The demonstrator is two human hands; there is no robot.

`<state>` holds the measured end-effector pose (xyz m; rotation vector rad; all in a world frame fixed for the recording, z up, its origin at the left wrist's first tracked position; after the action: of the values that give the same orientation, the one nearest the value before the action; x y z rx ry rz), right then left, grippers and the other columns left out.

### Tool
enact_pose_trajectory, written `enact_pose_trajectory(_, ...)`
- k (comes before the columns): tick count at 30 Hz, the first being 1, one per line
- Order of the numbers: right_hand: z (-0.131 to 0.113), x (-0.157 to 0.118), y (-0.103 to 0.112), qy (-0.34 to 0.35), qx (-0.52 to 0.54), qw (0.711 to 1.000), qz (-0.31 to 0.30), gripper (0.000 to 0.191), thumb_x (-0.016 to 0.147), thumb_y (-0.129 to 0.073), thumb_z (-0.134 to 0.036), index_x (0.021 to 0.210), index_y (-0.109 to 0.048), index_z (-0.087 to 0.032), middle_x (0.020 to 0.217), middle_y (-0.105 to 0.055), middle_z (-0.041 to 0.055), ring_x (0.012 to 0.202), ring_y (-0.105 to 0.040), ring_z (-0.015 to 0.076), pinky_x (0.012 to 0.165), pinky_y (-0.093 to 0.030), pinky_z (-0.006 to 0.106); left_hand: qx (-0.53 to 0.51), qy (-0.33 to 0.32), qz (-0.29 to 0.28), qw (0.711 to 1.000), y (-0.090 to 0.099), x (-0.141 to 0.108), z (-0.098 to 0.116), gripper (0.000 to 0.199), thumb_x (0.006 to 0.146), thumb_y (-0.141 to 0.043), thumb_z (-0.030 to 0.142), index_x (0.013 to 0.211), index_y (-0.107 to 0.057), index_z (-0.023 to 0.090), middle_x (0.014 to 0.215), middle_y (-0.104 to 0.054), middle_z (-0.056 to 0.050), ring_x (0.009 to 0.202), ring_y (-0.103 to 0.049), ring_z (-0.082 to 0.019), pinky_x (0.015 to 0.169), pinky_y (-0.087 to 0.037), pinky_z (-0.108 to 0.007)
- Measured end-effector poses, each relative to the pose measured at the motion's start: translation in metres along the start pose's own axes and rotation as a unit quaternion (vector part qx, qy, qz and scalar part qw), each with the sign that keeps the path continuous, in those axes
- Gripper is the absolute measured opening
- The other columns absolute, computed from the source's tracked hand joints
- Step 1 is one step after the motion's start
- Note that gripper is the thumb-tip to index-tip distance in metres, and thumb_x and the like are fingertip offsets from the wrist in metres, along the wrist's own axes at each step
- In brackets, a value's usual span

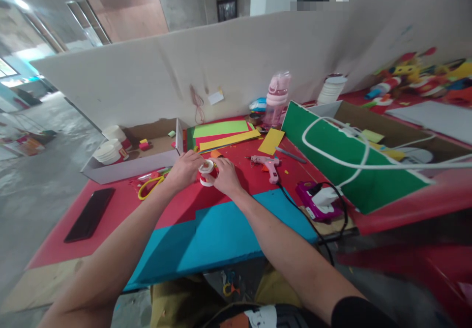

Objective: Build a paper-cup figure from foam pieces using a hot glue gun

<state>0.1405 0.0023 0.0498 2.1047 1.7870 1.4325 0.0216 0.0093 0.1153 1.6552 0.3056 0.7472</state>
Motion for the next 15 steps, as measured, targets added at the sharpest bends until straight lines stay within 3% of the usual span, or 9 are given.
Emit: enact_pose_trajectory(15,-0.001,0.0,-0.001,-0.009,0.008,1.0,0.002,0.043,0.082,-0.065,-0.041,0.117,-0.06,-0.017,0.111,-0.065,0.0113,0.106,-0.055,0.0281,0.094,-0.042,0.043,-0.039,0.072,0.078,0.994,-0.014,-0.012,-0.005,0.035,0.083,-0.045,0.003,0.105,-0.068,0.017,0.105,-0.07,-0.009,0.098,-0.053,-0.025,0.083,-0.042,-0.039)
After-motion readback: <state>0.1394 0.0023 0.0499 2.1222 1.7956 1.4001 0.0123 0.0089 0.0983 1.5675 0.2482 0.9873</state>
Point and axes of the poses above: each hand's wrist, its own x-axis towards the middle knuckle, its own y-axis out of the back of the hand, z = x × y, the point moved 6 cm from there along x, towards the middle knuckle
